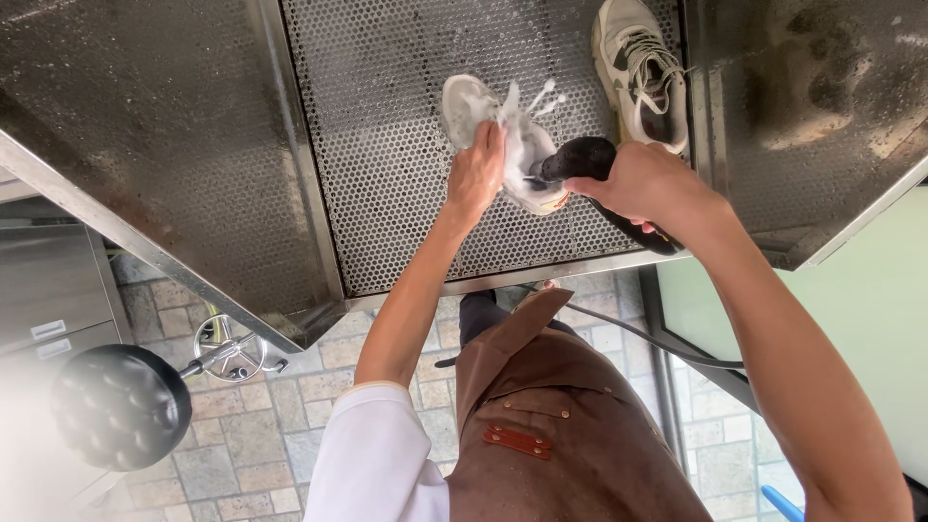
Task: Cleaning shoes using a high-pressure water spray and then placing them on a drying rack.
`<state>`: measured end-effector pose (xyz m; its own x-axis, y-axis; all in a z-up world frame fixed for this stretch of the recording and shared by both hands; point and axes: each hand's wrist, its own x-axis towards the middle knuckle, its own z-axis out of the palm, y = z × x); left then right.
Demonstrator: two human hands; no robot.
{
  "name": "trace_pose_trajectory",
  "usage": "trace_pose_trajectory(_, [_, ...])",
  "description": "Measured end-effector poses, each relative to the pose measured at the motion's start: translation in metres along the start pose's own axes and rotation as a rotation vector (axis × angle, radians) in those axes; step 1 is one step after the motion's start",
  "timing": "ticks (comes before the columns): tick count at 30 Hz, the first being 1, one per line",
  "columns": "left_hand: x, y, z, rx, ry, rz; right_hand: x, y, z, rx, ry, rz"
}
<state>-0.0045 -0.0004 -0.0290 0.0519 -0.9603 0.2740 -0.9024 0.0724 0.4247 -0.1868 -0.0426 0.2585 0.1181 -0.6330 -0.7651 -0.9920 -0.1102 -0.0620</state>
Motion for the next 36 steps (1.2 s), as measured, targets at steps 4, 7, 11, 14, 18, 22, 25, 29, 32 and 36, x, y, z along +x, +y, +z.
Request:
trace_pose_trajectory(4, [0.0,-0.003,0.002,0.03,-0.1,-0.011,0.004,-0.001,-0.005,-0.015,-0.019,-0.004])
trace_pose_trajectory(7, [-0.006,-0.013,0.026,0.036,-0.141,-0.078,0.006,-0.004,-0.008,-0.012,-0.026,-0.022])
trace_pose_trajectory(11, [-0.015,-0.009,0.034,-0.894,-0.253,-0.538,0.009,-0.011,-0.007,-0.057,-0.072,-0.014])
trace_pose_trajectory(14, [-0.003,0.008,-0.005,-0.806,-0.004,-0.33,0.012,-0.016,-0.003,-0.073,-0.062,-0.025])
trace_pose_trajectory(18, [0.001,0.013,-0.019,-0.112,0.109,-0.04,0.014,-0.019,0.003,-0.027,-0.016,-0.055])
trace_pose_trajectory(22, [-0.001,0.013,-0.019,-0.133,0.01,-0.081,0.012,-0.022,0.002,-0.036,-0.017,-0.051])
trace_pose_trajectory(25, [-0.001,0.015,-0.02,-0.148,0.059,-0.081,0.014,-0.018,0.003,-0.059,-0.027,-0.068])
trace_pose_trajectory(29, [0.002,0.019,-0.027,-0.161,0.067,-0.097,0.019,-0.012,0.01,-0.008,0.013,-0.082])
trace_pose_trajectory(32, [0.002,0.02,-0.027,-0.167,0.082,-0.105,0.019,-0.01,0.014,0.017,0.021,-0.075])
trace_pose_trajectory(36, [0.002,0.02,-0.024,-0.148,0.095,-0.094,0.018,-0.008,0.018,0.059,0.043,-0.071])
